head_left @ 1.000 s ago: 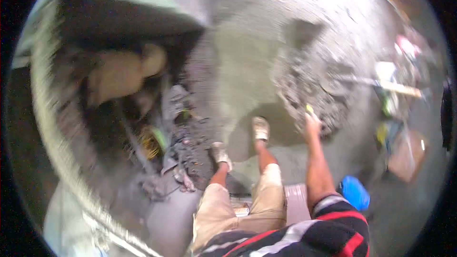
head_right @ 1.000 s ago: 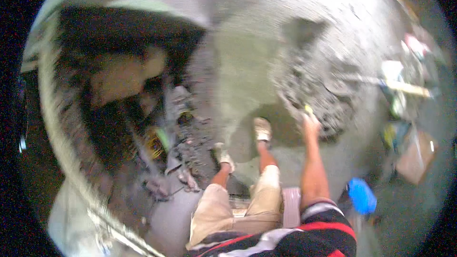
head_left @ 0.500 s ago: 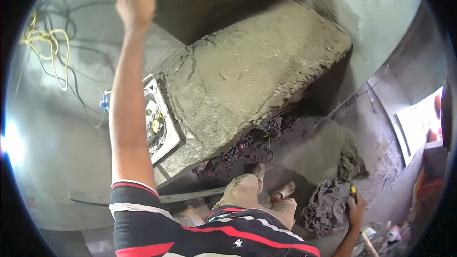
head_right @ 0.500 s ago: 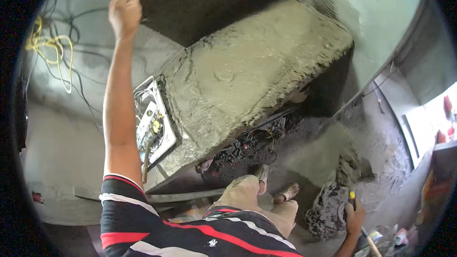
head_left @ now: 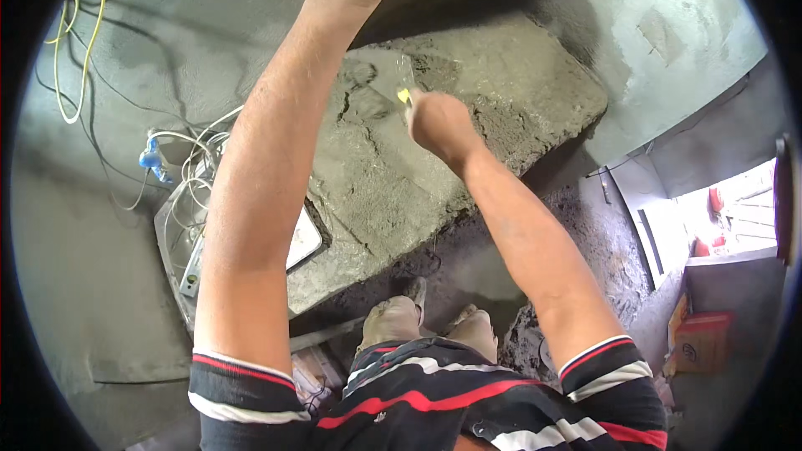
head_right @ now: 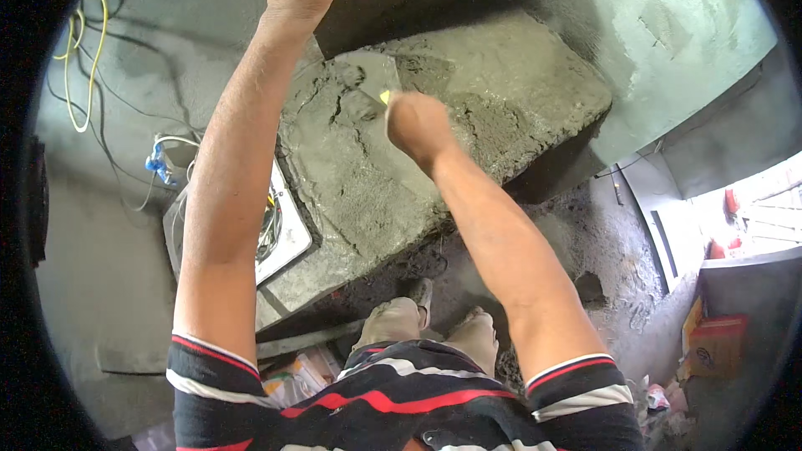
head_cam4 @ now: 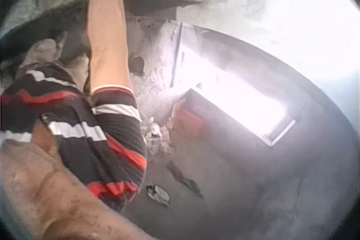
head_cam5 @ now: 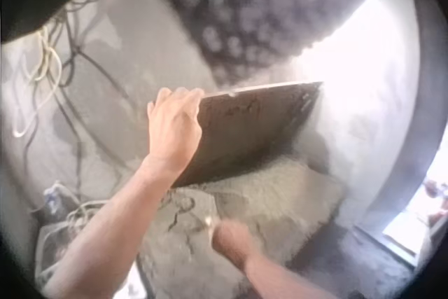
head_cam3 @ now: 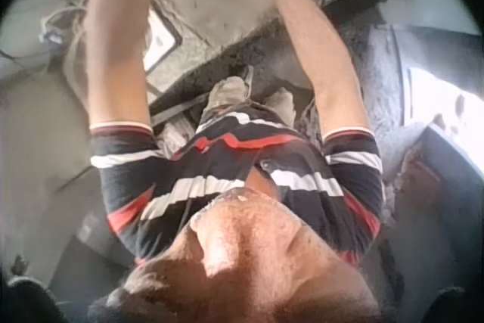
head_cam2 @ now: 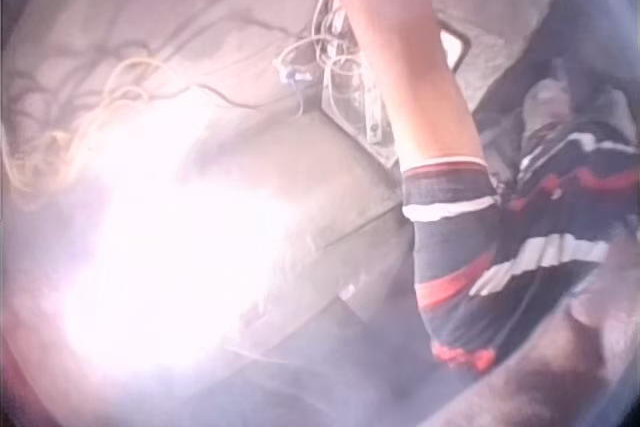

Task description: The person aligns a tile on a mortar surface using a spirit level and a mallet, lifts the tile to smooth the mortar with a trowel, repositions the tile, taps it with the mallet, and scrapes the edges with the trowel.

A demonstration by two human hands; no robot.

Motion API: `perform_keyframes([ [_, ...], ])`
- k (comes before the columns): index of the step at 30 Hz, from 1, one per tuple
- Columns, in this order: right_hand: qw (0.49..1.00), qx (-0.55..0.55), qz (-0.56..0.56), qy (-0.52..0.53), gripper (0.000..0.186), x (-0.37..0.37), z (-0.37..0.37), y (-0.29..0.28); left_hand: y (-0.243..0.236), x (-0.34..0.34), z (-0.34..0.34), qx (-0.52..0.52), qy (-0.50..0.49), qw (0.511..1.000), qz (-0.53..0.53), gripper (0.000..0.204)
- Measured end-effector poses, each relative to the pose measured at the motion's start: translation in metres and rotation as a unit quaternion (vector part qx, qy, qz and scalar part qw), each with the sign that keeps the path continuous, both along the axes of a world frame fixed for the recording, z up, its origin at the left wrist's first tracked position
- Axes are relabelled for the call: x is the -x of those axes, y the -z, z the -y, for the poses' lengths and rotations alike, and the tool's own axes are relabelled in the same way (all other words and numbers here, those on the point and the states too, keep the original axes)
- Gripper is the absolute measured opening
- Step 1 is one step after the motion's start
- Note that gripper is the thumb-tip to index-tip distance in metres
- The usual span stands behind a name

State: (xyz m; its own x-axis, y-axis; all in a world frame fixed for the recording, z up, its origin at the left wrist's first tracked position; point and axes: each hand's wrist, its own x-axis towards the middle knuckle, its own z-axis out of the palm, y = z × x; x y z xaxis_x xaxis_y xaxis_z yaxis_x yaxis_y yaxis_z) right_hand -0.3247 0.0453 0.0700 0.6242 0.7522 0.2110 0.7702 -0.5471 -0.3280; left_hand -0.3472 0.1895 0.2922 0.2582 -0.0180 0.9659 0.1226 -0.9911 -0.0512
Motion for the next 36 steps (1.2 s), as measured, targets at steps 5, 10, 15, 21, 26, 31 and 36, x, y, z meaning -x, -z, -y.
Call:
perform_keyframes([
  [5, 0.997, 0.035, -0.061, 0.038, 0.031, -0.043, 0.017, -0.035, -0.005, 0.000, -0.012, 0.007, -0.009, 1.000, -0.002, 0.010],
  [10, 0.992, 0.069, -0.107, -0.005, 0.033, -0.078, 0.033, -0.036, -0.007, 0.000, -0.011, 0.024, -0.007, 0.999, -0.020, 0.018],
  [15, 0.981, 0.034, -0.099, -0.164, 0.030, -0.115, -0.001, 0.006, -0.009, -0.003, -0.014, -0.001, -0.017, 0.999, -0.031, 0.025],
  [21, 0.975, 0.175, -0.043, -0.128, 0.033, -0.165, -0.016, -0.021, -0.017, -0.006, -0.026, -0.031, -0.015, 0.999, -0.041, 0.028],
  [26, 0.984, 0.066, -0.081, -0.145, 0.034, -0.136, -0.023, -0.049, -0.014, -0.009, -0.016, -0.028, 0.008, 0.999, -0.031, 0.027],
  [31, 0.961, 0.186, -0.113, -0.171, 0.036, -0.131, -0.068, -0.025, -0.014, -0.006, -0.020, -0.005, -0.002, 0.999, -0.032, 0.027],
  [36, 0.976, 0.175, -0.065, -0.109, 0.036, -0.201, -0.048, -0.002, -0.013, -0.007, -0.018, -0.023, 0.020, 0.999, -0.030, 0.029],
])
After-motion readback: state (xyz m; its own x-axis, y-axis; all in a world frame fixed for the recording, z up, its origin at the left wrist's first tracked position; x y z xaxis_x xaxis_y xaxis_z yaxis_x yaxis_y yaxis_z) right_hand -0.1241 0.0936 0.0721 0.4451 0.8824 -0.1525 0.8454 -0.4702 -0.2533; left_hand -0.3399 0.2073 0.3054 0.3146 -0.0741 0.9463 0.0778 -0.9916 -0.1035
